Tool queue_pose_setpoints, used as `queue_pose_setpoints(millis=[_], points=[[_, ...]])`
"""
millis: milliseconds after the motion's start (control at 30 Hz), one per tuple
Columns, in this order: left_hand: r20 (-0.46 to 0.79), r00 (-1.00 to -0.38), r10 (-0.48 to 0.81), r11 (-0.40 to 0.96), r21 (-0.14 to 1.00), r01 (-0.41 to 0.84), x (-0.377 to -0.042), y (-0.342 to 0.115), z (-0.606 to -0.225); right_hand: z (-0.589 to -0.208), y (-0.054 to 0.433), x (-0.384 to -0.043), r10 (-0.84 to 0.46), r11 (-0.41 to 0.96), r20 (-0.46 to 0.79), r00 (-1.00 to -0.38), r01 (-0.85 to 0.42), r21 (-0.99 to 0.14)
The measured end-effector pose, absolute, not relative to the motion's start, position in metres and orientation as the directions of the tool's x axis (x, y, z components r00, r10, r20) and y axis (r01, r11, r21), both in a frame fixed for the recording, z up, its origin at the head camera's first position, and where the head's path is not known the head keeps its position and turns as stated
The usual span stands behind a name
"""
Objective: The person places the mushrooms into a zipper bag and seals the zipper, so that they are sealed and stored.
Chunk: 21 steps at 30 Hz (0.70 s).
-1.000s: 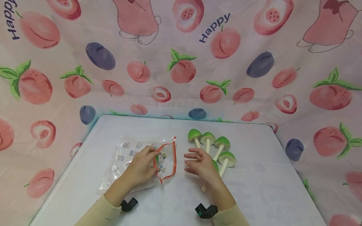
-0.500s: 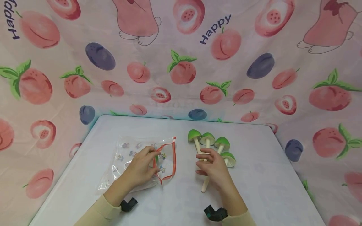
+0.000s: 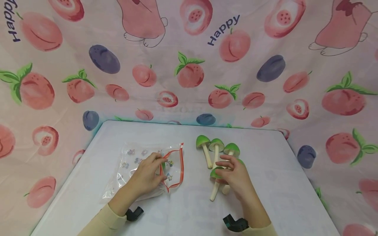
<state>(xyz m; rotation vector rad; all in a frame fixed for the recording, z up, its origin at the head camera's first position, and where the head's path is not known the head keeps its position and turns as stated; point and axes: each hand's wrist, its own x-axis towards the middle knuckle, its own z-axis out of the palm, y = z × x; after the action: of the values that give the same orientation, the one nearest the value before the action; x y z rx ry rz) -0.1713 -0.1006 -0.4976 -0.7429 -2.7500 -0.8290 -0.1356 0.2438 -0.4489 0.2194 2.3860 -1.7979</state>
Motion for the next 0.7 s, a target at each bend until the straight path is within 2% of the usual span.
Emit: queue_pose_setpoints(millis=[700], points=[[0.306, -0.850, 0.428, 0.716, 0.458, 0.526, -0.172, -0.107, -0.504, -0.454, 0.256, -0.130, 0.085, 0.474, -0.200, -0.976, 0.217, -0.853]])
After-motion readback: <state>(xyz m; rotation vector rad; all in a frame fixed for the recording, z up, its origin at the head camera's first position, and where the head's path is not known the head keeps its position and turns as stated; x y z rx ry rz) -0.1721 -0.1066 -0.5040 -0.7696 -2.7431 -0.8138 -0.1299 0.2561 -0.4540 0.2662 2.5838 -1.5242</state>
